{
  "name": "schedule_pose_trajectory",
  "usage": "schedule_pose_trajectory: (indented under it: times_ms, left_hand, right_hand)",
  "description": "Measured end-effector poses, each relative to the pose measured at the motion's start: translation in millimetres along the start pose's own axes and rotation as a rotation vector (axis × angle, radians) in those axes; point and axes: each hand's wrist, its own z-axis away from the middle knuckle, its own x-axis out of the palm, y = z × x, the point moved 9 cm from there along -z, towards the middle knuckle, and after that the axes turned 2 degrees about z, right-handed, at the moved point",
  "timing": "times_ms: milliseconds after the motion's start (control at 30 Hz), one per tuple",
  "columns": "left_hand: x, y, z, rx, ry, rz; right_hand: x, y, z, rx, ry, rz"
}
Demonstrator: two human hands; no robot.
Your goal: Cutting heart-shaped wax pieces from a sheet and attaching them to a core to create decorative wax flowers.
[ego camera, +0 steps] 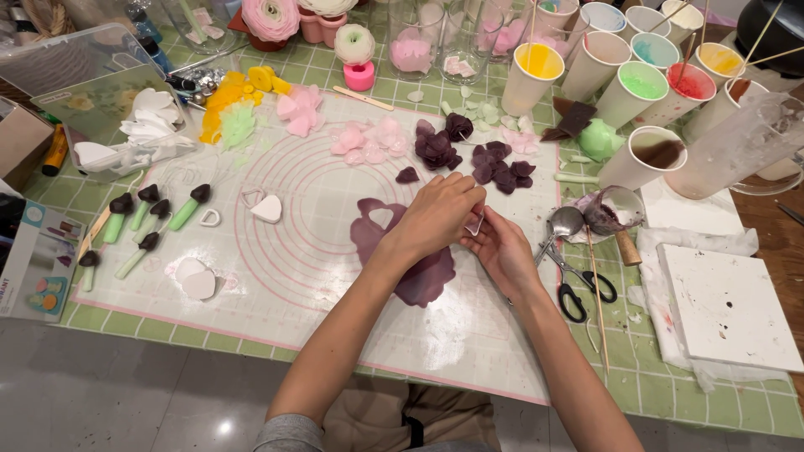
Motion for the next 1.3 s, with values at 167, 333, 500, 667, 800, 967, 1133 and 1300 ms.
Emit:
schedule_pose_trajectory:
  times_ms: [167, 333, 500, 667, 800, 967, 1133, 1300]
  left_hand:
    - [0.3, 3.5, 0.3, 0.038, 0.040, -0.026]
    - [-4.2, 4.4, -1.2, 0.041, 0.075, -0.028]
    - [-4.2, -3.5, 0.2, -0.001, 0.068, 0.023]
    - [-9.7, -13.3, -0.8, -0.044, 0.080, 0.142]
    - [-21.2, -33.0, 7.8, -0.179, 0.004, 0.217]
    - [-11.3, -53.3, 32.2, -0.347, -0.307, 0.020]
    - [2.7, -54.7, 39.5, -0.427, -0.477, 0.009]
    - [29.1, -73.7, 45.8, -0.408, -0.479, -0.024]
  right_hand:
    - [-2.8, -0.6, -0.8, 0.004, 0.013, -0.011]
    - [-2.2, 0.1, 0.4, 0.011, 0.021, -0.003]
    - [7.4, -4.6, 2.9, 0.016, 0.000, 0.031]
    - [-2.0, 0.3, -1.4, 0.016, 0.005, 0.059]
    - [-4.1, -7.5, 0.9, 0.014, 0.069, 0.067]
    - [-11.7, -15.6, 0.2, -0.001, 0.137, -0.007]
    - [-20.4, -15.1, -0.5, -0.013, 0.139, -0.009]
    - [-27.4, -11.3, -4.5, -0.019, 0.139, -0.002]
